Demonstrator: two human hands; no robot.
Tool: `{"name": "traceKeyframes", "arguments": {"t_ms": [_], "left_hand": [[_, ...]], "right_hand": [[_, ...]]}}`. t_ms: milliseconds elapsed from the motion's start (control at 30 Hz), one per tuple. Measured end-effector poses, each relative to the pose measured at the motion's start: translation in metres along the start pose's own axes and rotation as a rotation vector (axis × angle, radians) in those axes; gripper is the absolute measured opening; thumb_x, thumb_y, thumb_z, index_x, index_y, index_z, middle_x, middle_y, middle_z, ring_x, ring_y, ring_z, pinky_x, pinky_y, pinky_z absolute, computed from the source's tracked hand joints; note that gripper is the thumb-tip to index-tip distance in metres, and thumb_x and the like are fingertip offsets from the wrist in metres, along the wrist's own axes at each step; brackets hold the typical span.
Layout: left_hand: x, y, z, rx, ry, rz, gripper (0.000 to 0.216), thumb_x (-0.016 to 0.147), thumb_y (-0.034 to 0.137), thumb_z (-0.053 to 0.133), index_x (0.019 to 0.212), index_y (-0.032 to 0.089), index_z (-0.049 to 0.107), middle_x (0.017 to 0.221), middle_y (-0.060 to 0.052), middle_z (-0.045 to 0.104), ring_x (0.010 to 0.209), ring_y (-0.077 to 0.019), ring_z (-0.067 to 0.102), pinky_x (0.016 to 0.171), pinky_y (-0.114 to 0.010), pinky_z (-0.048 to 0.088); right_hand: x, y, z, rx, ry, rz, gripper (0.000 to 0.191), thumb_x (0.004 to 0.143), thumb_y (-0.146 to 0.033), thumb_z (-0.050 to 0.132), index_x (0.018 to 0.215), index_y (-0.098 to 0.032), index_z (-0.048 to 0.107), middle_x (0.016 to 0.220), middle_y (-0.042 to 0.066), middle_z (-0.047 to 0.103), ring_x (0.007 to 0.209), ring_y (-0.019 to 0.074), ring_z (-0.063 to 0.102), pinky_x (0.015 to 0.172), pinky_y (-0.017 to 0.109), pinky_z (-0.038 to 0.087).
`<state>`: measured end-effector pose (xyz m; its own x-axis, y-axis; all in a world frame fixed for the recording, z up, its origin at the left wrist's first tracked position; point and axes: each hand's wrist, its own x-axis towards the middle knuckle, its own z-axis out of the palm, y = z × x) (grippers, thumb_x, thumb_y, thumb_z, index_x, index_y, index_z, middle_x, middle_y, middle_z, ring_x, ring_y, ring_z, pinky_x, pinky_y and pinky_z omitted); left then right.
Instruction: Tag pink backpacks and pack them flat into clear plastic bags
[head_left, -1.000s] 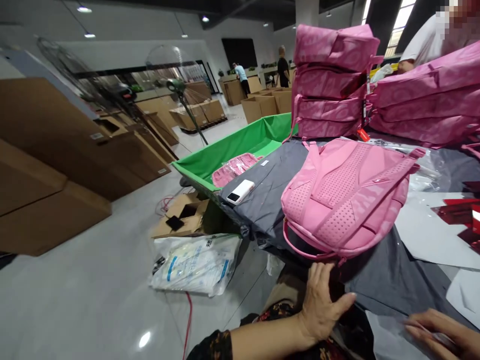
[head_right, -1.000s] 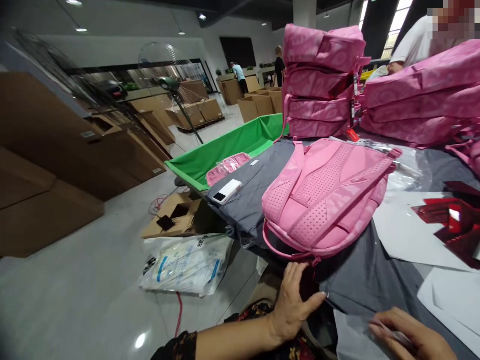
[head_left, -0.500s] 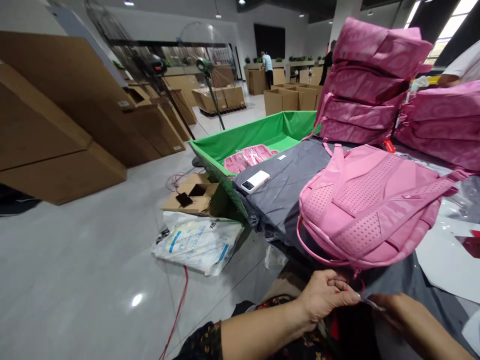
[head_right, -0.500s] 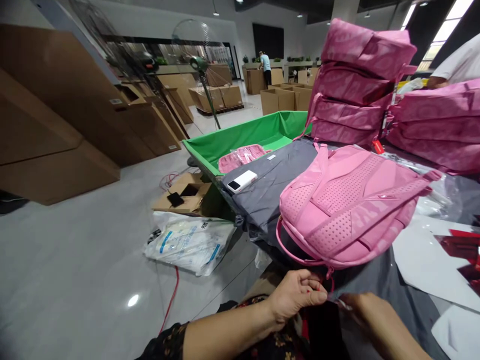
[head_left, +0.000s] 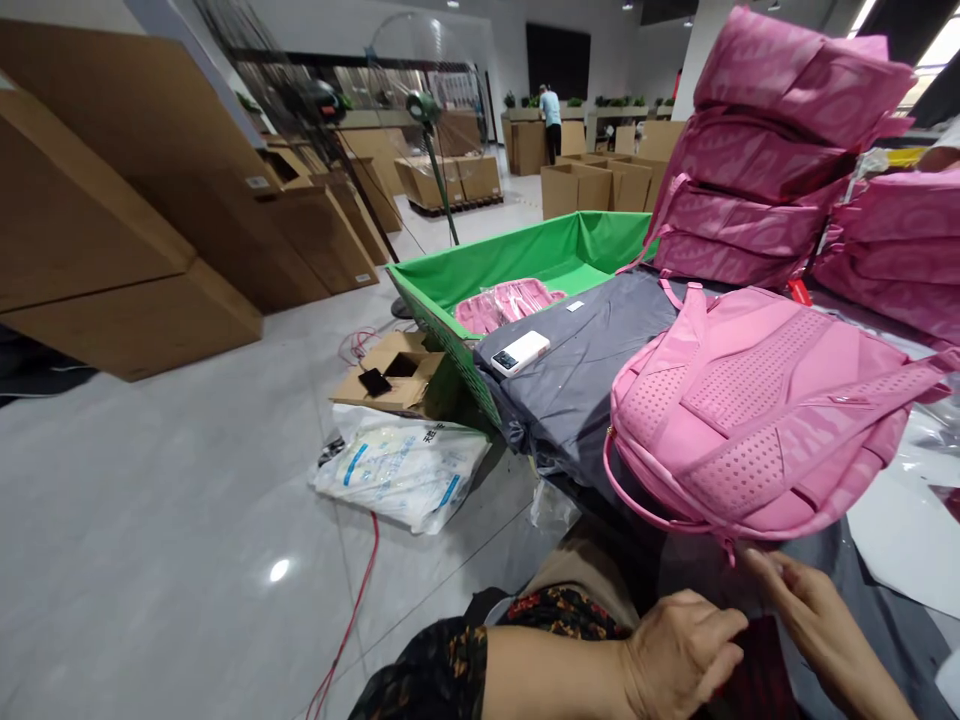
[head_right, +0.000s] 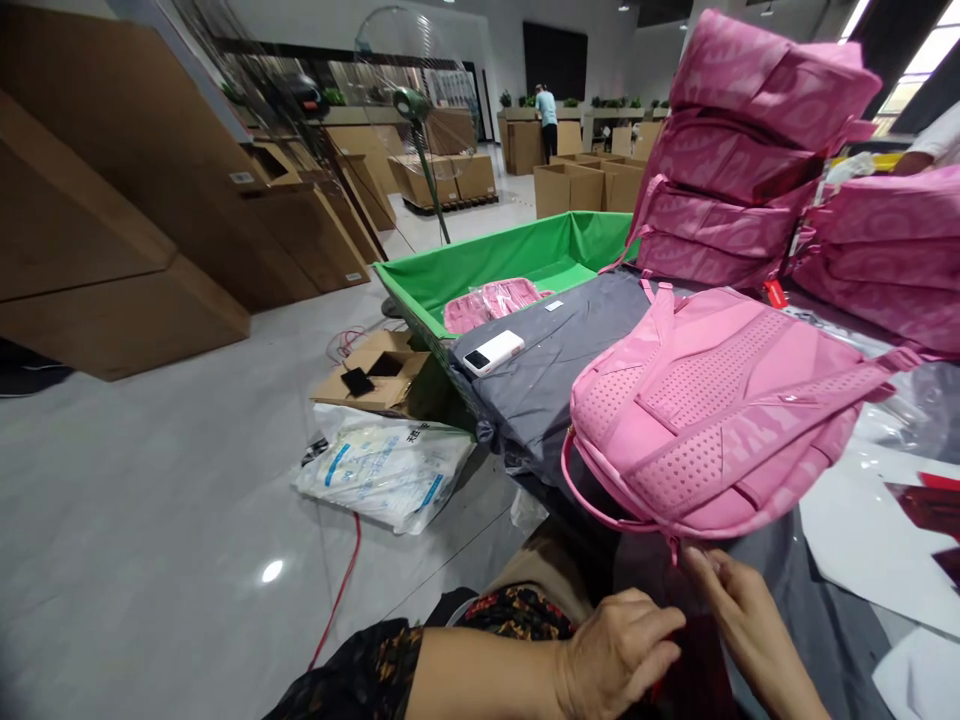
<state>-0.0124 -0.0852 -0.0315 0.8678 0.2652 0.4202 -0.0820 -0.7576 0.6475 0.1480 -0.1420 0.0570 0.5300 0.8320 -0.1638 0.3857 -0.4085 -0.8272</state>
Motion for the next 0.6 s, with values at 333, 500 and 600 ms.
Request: {"name": "traceKeyframes", "arguments": {"t_ms": [333,500,600], "left_hand": [[-0.006,-0.008,-0.028,-0.426,0.489,-0.473,0.037,0.087,0.028,0.067,0.123,0.019,0.063,0.115,-0.009,0.063,0.107,-0.0222,0.062,0.098,-0.038,0.052],[0.013,0.0,-0.018,-0.703,0.48,-0.653,0.043,0.075,0.022,0.074,0.117,0.018,0.067,0.115,-0.01,0.07,0.108,-0.0249,0.066,0.096,-0.036,0.054],[0.026,0.007,-0.019,-0.821,0.451,-0.673,0.04,0.076,0.025,0.072,0.115,0.015,0.072,0.107,-0.01,0.076,0.098,-0.0247,0.069,0.09,-0.035,0.054]], "right_hand": [[0.008,0.018,0.007,-0.167,0.034,0.024,0.045,0.063,-0.063,0.064,0.065,-0.018,0.071,0.06,0.007,0.07,0.056,0.0245,0.066,0.049,0.028,0.048],[0.011,-0.003,0.002,-0.245,0.055,0.005,0.042,0.059,-0.062,0.055,0.051,-0.022,0.063,0.049,0.005,0.062,0.047,0.0231,0.061,0.041,0.028,0.041],[0.012,0.0,0.001,-0.265,0.023,-0.009,0.042,0.06,-0.06,0.055,0.057,-0.02,0.067,0.054,0.005,0.065,0.053,0.0243,0.065,0.045,0.027,0.045]]}}
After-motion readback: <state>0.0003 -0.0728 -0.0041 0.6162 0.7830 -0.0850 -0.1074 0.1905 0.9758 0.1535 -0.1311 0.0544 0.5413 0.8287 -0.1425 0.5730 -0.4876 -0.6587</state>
